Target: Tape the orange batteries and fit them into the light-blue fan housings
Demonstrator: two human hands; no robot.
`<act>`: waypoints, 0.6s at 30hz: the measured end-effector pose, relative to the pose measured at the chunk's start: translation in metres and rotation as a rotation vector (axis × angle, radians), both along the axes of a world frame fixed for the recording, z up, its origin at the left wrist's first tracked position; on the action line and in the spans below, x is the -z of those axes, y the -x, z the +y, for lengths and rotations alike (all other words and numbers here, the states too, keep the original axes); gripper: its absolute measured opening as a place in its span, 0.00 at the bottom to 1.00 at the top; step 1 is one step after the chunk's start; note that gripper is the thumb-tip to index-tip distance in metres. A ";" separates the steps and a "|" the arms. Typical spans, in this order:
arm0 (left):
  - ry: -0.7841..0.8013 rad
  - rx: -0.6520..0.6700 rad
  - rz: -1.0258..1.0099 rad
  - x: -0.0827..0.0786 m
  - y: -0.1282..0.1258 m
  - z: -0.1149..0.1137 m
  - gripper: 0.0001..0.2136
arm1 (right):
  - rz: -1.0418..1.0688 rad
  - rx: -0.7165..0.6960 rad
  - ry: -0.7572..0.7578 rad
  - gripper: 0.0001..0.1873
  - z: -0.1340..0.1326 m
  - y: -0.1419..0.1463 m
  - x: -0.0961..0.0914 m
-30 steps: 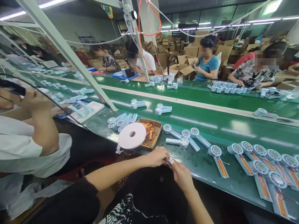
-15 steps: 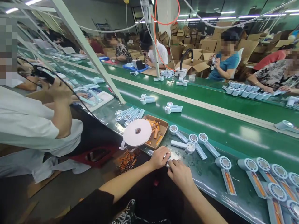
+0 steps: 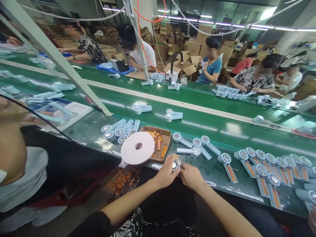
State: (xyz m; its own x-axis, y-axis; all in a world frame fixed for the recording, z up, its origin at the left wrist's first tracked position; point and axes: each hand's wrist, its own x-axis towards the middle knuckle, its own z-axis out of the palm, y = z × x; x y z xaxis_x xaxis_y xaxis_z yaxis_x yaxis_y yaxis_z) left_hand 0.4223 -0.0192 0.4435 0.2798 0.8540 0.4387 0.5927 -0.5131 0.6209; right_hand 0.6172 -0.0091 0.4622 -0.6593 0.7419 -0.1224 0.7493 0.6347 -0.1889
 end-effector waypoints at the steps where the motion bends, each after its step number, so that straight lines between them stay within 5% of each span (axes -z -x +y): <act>1: -0.019 0.044 -0.007 -0.013 0.019 -0.005 0.16 | 0.068 0.024 -0.001 0.13 0.001 -0.005 0.002; 3: -0.078 0.093 0.000 -0.040 0.075 -0.010 0.17 | 0.219 0.093 -0.026 0.14 0.013 -0.019 -0.001; 5: -0.123 -0.032 0.045 -0.064 0.145 -0.005 0.14 | 0.303 0.199 -0.066 0.16 0.043 -0.033 -0.014; 9: -0.033 -0.009 0.417 -0.087 0.254 0.023 0.32 | 0.138 0.380 -0.162 0.17 0.149 -0.038 -0.063; 13: 0.157 0.125 0.687 -0.088 0.268 0.039 0.47 | 0.070 0.446 -0.227 0.13 0.236 -0.005 -0.094; 18: 0.241 0.155 0.675 -0.089 0.258 0.035 0.38 | 0.027 0.437 -0.236 0.16 0.247 0.026 -0.097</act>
